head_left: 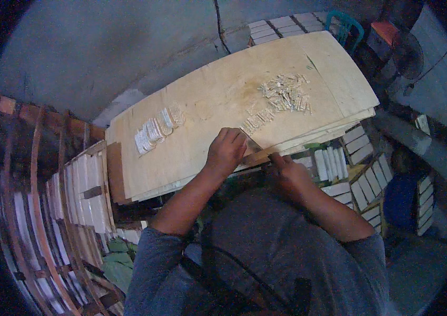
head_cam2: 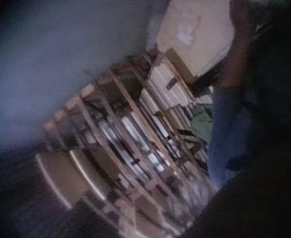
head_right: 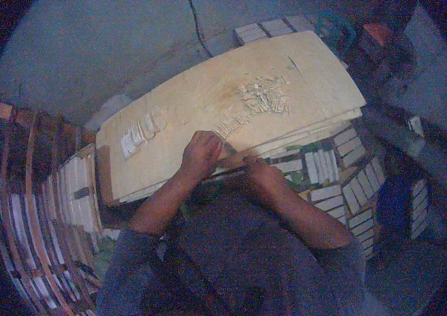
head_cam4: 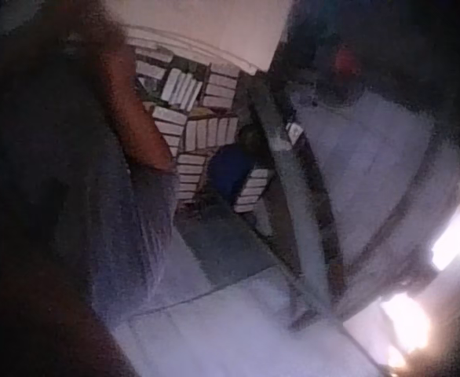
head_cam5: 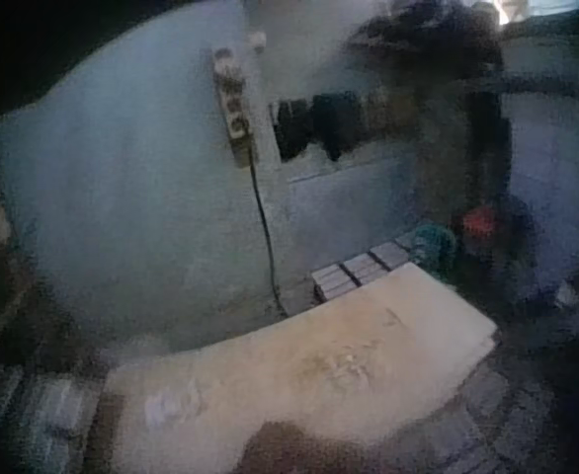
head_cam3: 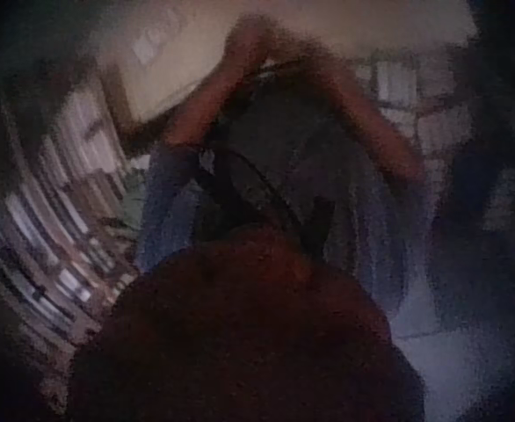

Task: The person uses a knife to slice small rectangular blocks of light-colored wood into thin strips on a wooden workbench. The person holds the blocks with one hand and cuts them with the other, accumulating a pile of wood shavings and strips on the table.

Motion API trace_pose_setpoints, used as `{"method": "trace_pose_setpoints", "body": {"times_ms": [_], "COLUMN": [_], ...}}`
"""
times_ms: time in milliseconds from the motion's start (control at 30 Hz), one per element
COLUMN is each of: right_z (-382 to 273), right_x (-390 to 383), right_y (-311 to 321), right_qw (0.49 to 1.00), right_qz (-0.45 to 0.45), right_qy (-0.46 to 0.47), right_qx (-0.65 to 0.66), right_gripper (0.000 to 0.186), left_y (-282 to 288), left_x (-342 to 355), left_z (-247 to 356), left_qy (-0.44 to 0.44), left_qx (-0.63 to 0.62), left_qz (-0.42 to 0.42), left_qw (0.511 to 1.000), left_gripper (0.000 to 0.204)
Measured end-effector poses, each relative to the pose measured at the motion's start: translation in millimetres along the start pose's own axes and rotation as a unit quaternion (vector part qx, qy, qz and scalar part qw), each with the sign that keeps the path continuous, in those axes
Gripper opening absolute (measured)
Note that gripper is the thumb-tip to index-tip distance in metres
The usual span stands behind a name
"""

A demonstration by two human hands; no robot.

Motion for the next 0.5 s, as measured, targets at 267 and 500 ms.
{"method": "trace_pose_setpoints", "body": {"times_ms": [267,500], "right_z": [-13.1,-13.9], "right_x": [-10.9,-11.2], "right_y": [19.6,16.0], "right_qw": [0.998,0.997], "right_qz": [-0.017,0.010], "right_qy": [0.012,0.015], "right_qx": [-0.063,-0.076], "right_gripper": [0.053,0.049], "left_y": [0.3,-27.2], "left_x": [-11.7,-9.8], "left_z": [-17.3,-30.4], "left_qy": [0.316,0.466], "left_qx": [-0.180,-0.492], "left_qz": [-0.028,-0.131], "left_qw": [0.931,0.724], "left_gripper": [0.023,0.022]}}
Point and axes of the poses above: each hand's wrist, its own x-axis towards the middle knuckle, its own y-axis out of the back of the hand, z = x × y, the point moved 4 cm from there along x, towards the middle knuckle, and after that the axes turned 11 degrees about x, right-handed, at the moved point
